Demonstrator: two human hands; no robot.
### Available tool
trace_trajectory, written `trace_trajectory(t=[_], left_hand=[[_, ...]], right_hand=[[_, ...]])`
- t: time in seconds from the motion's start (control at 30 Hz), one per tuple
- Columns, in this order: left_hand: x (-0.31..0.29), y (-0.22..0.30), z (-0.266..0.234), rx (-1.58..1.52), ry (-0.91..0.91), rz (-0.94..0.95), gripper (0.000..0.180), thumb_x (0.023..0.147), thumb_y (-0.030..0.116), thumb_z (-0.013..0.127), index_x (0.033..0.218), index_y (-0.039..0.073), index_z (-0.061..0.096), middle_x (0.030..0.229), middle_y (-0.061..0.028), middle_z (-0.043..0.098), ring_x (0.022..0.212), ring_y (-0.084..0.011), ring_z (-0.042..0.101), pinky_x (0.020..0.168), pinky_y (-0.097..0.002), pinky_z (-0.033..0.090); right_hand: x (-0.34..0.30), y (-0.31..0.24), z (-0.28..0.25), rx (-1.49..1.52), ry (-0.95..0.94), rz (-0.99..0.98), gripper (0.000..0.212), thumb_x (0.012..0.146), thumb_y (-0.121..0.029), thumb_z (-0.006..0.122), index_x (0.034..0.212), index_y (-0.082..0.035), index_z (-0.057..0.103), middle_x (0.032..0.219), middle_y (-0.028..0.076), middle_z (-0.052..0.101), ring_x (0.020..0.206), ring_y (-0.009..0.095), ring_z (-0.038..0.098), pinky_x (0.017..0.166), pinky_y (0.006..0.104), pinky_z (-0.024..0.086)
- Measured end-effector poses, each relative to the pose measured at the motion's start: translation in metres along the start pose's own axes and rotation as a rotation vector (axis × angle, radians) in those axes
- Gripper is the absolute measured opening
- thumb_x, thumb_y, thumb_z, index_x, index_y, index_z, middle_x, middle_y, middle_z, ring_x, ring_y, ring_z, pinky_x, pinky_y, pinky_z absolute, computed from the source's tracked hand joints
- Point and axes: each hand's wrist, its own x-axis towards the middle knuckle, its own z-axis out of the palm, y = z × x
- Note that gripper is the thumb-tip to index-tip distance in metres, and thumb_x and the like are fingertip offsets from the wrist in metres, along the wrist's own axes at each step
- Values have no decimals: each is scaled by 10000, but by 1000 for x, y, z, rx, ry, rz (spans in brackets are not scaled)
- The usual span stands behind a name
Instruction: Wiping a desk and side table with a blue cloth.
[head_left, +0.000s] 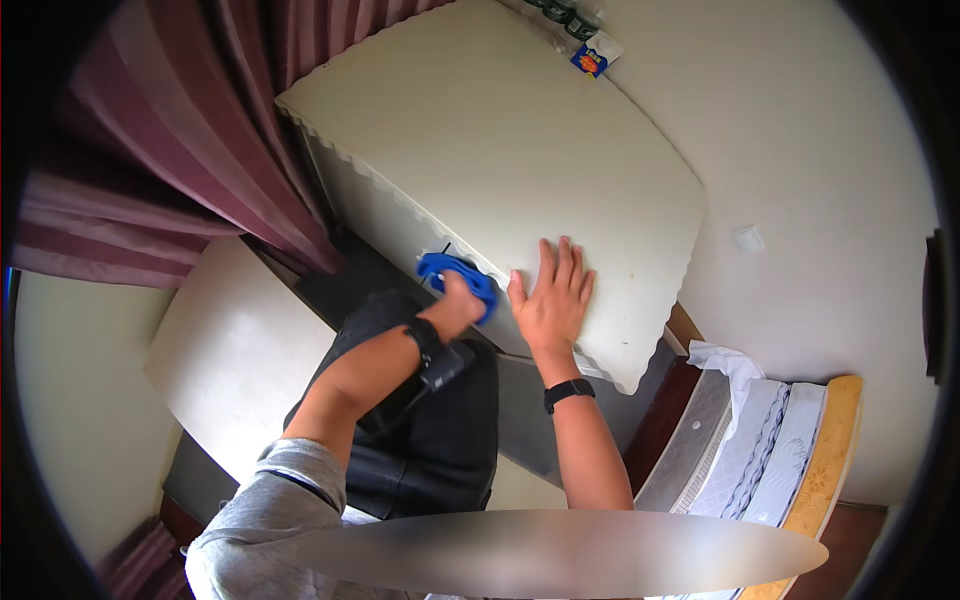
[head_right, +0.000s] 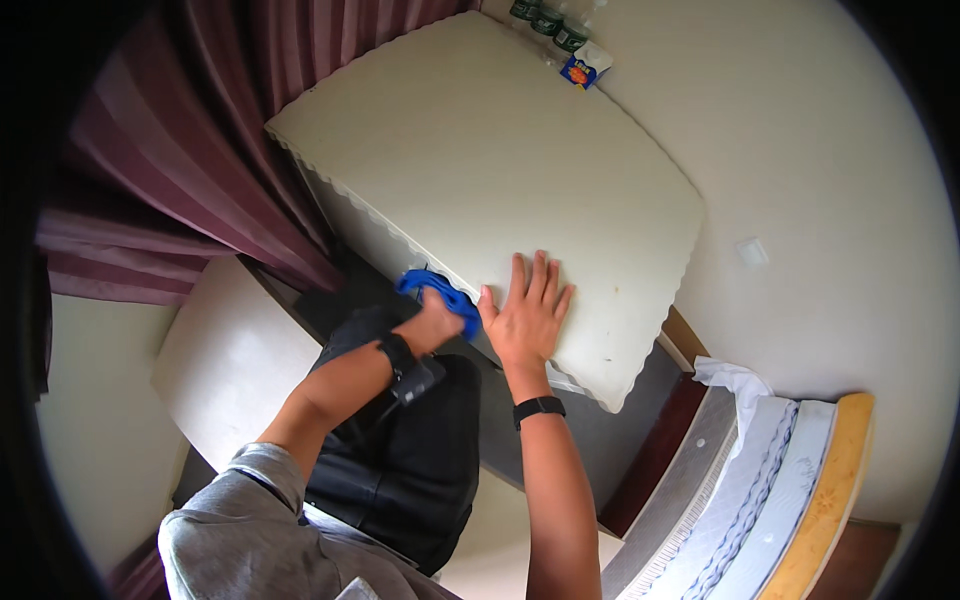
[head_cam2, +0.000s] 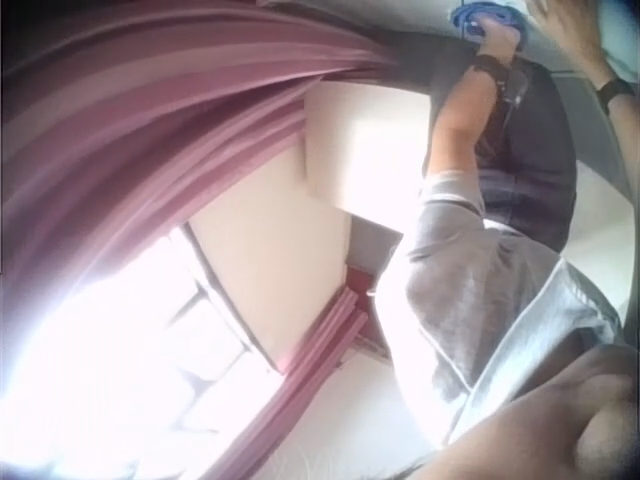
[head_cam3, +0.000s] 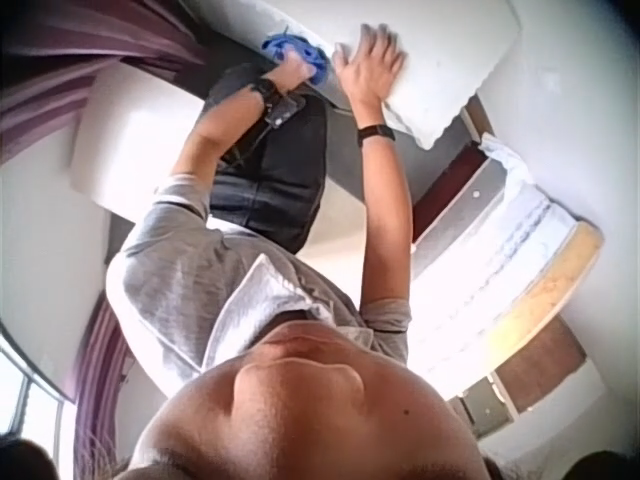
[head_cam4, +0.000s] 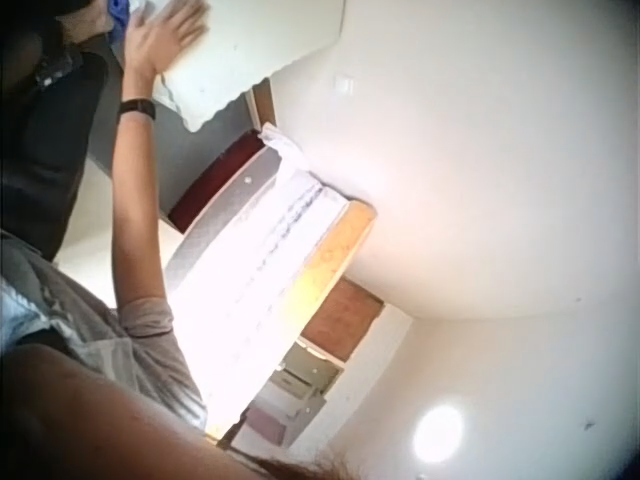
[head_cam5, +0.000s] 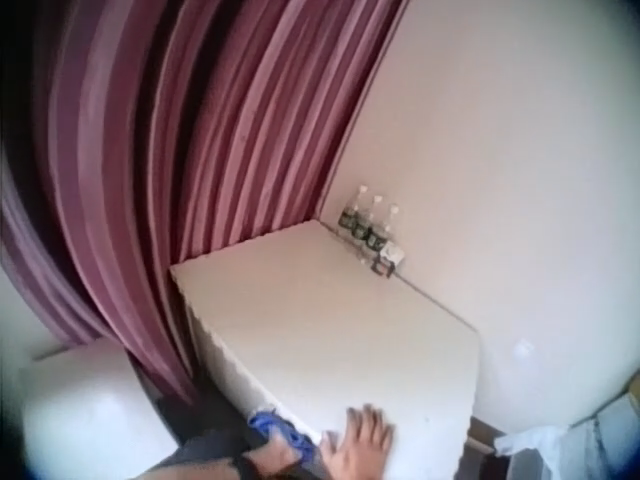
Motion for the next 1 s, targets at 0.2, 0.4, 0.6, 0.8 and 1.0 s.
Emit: trace_trajectory(t=[0.2, 0.4, 0.6, 0.8, 1.0], left_hand=[[72, 35, -20, 17, -52, 148, 524, 966, 631, 394, 1085, 181, 634, 1050, -16, 701, 1033, -219, 628, 963, -398, 481], [62, 31, -19, 869, 106, 369, 422, 953, 473, 490, 1152, 141, 660, 1110, -17, 709, 1074, -221, 643, 932, -393, 496], [37, 76, -11, 2059, -127, 105, 310, 915, 307, 624, 1097, 72, 711, 1231, -75, 688, 1155, -279, 629, 971, -462, 485], [41, 186, -17, 1103, -860, 808, 508, 949, 487, 553, 1265, 94, 616, 1300, -56, 648, 1215, -255, 593, 1005, -431, 490], [-29, 189, 40, 142, -554, 643, 555, 1018, 545, 414, 1392, 144, 507, 1393, -40, 570, 1278, -242, 532, 1082, -411, 435]], right_hand=[[0, -2, 5, -4, -12, 6, 631, 887, -492, 614, 1387, -119, 520, 1491, 144, 454, 1409, 364, 396, 1140, 611, 295], [-1, 4, 5, -40, -29, 14, 623, 892, -501, 596, 1378, -116, 533, 1492, 144, 453, 1408, 363, 400, 1140, 611, 298], [-3, 13, 4, -62, -10, 10, 624, 891, -508, 593, 1373, -115, 539, 1487, 144, 458, 1400, 362, 409, 1134, 612, 309], [2, -12, 10, 13, 11, -11, 622, 883, -512, 601, 1359, -115, 551, 1475, 146, 471, 1394, 362, 416, 1126, 609, 320], [-5, 21, 3, -113, -10, 10, 619, 884, -511, 600, 1361, -120, 550, 1476, 143, 468, 1388, 360, 425, 1126, 608, 325]])
